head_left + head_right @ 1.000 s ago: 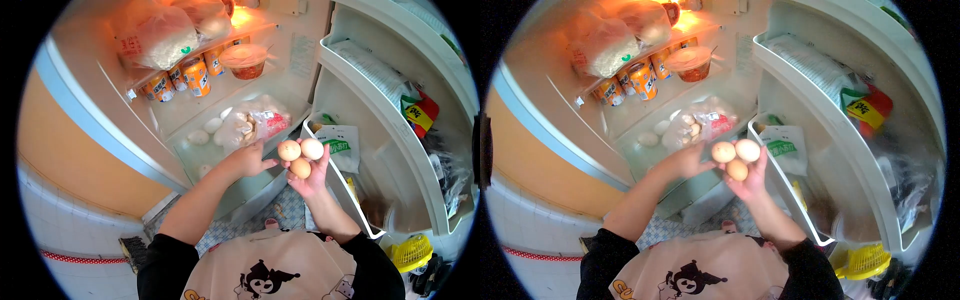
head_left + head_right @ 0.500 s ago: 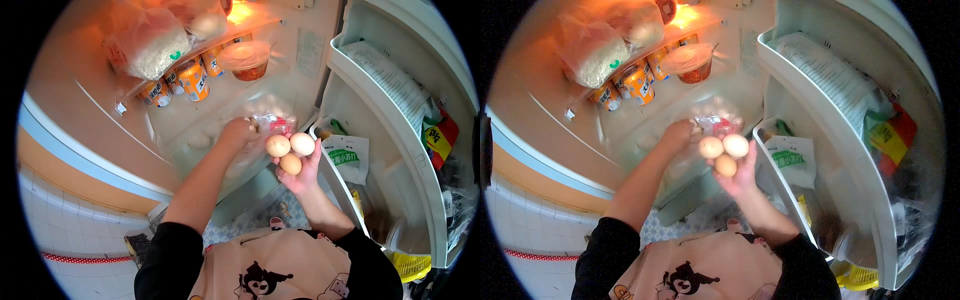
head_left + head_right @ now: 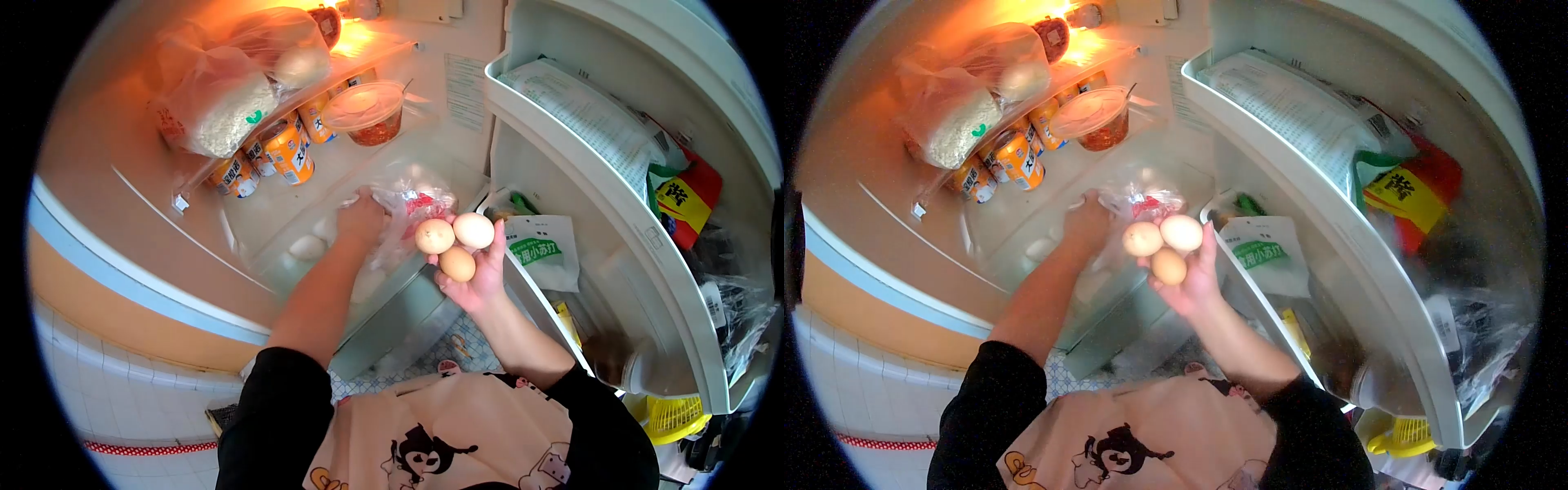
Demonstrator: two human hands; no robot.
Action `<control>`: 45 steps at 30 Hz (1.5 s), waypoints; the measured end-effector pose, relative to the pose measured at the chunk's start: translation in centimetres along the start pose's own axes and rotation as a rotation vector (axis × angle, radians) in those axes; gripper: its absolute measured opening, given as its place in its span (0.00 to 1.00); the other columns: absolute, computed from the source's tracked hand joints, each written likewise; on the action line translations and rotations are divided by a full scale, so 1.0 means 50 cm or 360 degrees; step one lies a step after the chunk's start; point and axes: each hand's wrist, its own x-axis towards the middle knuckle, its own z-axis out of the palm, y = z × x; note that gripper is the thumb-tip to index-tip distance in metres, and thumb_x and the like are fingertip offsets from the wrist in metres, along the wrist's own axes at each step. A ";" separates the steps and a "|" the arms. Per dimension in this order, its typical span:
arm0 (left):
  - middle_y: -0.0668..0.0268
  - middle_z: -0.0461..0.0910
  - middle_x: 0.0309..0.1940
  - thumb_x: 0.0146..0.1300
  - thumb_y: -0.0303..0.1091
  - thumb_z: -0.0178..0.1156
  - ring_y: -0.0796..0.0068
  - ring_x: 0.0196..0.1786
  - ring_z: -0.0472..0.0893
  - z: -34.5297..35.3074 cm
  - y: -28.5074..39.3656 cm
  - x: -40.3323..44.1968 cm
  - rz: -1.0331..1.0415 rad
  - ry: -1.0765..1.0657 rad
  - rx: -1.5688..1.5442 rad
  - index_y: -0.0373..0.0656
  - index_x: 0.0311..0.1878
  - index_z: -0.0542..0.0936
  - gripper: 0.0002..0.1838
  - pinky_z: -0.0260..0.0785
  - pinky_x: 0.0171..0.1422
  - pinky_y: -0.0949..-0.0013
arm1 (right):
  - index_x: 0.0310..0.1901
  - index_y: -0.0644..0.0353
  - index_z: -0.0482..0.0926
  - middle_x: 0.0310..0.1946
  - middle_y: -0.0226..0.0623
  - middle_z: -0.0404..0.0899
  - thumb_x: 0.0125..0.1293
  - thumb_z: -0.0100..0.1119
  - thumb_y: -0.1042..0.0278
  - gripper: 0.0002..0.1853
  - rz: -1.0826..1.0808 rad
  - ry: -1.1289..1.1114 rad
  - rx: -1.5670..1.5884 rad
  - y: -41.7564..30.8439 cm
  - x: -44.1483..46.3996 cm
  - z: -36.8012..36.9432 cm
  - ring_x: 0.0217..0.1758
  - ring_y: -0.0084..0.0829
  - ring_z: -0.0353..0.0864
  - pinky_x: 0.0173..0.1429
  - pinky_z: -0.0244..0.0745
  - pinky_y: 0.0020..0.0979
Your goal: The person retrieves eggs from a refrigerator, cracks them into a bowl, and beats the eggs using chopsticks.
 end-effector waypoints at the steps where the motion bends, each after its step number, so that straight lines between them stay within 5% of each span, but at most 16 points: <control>1: 0.59 0.74 0.50 0.58 0.40 0.54 0.58 0.50 0.79 -0.008 0.003 -0.007 -0.0020 0.0042 -0.0069 0.44 0.48 0.77 0.17 0.71 0.53 0.57 | 0.53 0.51 0.71 0.45 0.36 0.77 0.60 0.36 0.23 0.38 -0.0004 0.0027 -0.0034 -0.002 0.001 0.000 0.36 0.33 0.81 0.20 0.70 0.23; 5: 0.55 0.74 0.46 0.53 0.33 0.63 0.54 0.48 0.78 -0.125 0.020 -0.088 -0.0039 0.0114 -0.0494 0.41 0.49 0.72 0.20 0.71 0.51 0.59 | 0.53 0.52 0.71 0.44 0.36 0.78 0.61 0.33 0.24 0.38 -0.0025 0.0207 -0.0127 -0.015 0.009 0.004 0.35 0.29 0.80 0.21 0.69 0.22; 8: 0.54 0.74 0.44 0.46 0.28 0.70 0.55 0.47 0.77 -0.172 0.025 -0.171 0.0100 0.0592 -0.1171 0.41 0.49 0.71 0.26 0.71 0.50 0.60 | 0.54 0.51 0.71 0.43 0.35 0.79 0.62 0.32 0.24 0.38 -0.0026 0.0238 -0.0199 -0.018 0.016 0.017 0.35 0.28 0.80 0.22 0.68 0.23; 11: 0.56 0.74 0.43 0.44 0.27 0.71 0.56 0.46 0.76 -0.184 0.023 -0.221 0.0301 0.0948 -0.1266 0.39 0.49 0.71 0.27 0.71 0.49 0.61 | 0.55 0.51 0.71 0.43 0.35 0.79 0.62 0.32 0.25 0.38 -0.0005 0.0181 -0.0225 -0.009 0.023 0.034 0.34 0.29 0.80 0.23 0.68 0.23; 14: 0.60 0.74 0.44 0.45 0.27 0.72 0.67 0.47 0.76 -0.194 0.019 -0.251 0.0272 0.0904 -0.1222 0.39 0.50 0.74 0.27 0.71 0.51 0.68 | 0.55 0.49 0.71 0.43 0.34 0.79 0.62 0.33 0.25 0.37 0.0031 0.0118 -0.0234 0.007 0.031 0.040 0.34 0.29 0.81 0.22 0.69 0.24; 23: 0.65 0.78 0.44 0.49 0.28 0.72 0.77 0.44 0.77 -0.163 0.007 -0.278 0.0088 0.0800 -0.1825 0.40 0.51 0.75 0.25 0.72 0.48 0.73 | 0.53 0.49 0.72 0.43 0.33 0.79 0.62 0.35 0.25 0.36 0.0135 0.0060 -0.0226 0.039 0.023 0.058 0.34 0.31 0.81 0.21 0.69 0.24; 26: 0.65 0.79 0.41 0.52 0.33 0.70 0.77 0.42 0.78 -0.189 0.029 -0.306 -0.0183 0.0469 -0.2001 0.40 0.50 0.75 0.22 0.72 0.48 0.72 | 0.52 0.49 0.73 0.42 0.35 0.78 0.60 0.38 0.24 0.36 0.0060 0.0147 -0.0146 0.034 0.007 0.059 0.33 0.31 0.80 0.21 0.71 0.24; 29: 0.60 0.81 0.32 0.52 0.41 0.69 0.67 0.40 0.81 -0.196 0.094 -0.348 -0.0270 0.0409 -0.1935 0.37 0.45 0.76 0.22 0.73 0.46 0.66 | 0.49 0.47 0.74 0.42 0.34 0.76 0.57 0.43 0.23 0.35 -0.0158 0.0252 -0.0098 -0.003 -0.034 0.077 0.33 0.31 0.78 0.22 0.72 0.23; 32: 0.55 0.80 0.38 0.52 0.42 0.69 0.61 0.43 0.81 -0.088 0.142 -0.336 0.0066 0.0287 -0.1719 0.37 0.42 0.75 0.21 0.73 0.47 0.63 | 0.49 0.46 0.74 0.44 0.34 0.75 0.56 0.46 0.24 0.33 -0.0297 0.0231 -0.0026 -0.041 -0.081 0.091 0.36 0.33 0.75 0.22 0.71 0.23; 35: 0.55 0.77 0.50 0.52 0.42 0.69 0.59 0.46 0.80 0.012 0.153 -0.297 0.0694 0.0544 -0.0982 0.39 0.50 0.73 0.26 0.73 0.49 0.61 | 0.50 0.48 0.72 0.45 0.35 0.75 0.58 0.43 0.24 0.35 -0.0311 0.0182 -0.0020 -0.049 -0.120 0.111 0.36 0.34 0.77 0.22 0.73 0.25; 38: 0.51 0.74 0.52 0.50 0.43 0.68 0.54 0.45 0.80 0.077 0.141 -0.263 0.0866 0.0742 -0.0725 0.38 0.45 0.72 0.25 0.74 0.48 0.59 | 0.51 0.48 0.71 0.45 0.36 0.75 0.58 0.41 0.23 0.36 -0.0236 0.0242 0.0032 -0.049 -0.156 0.107 0.36 0.35 0.78 0.22 0.74 0.26; 45: 0.51 0.77 0.46 0.51 0.43 0.68 0.53 0.44 0.80 0.103 0.111 -0.199 0.0641 0.0770 -0.0728 0.38 0.44 0.72 0.23 0.74 0.48 0.57 | 0.50 0.48 0.71 0.47 0.39 0.74 0.59 0.36 0.22 0.37 -0.0179 0.0364 0.0001 -0.051 -0.231 0.103 0.34 0.36 0.77 0.22 0.72 0.26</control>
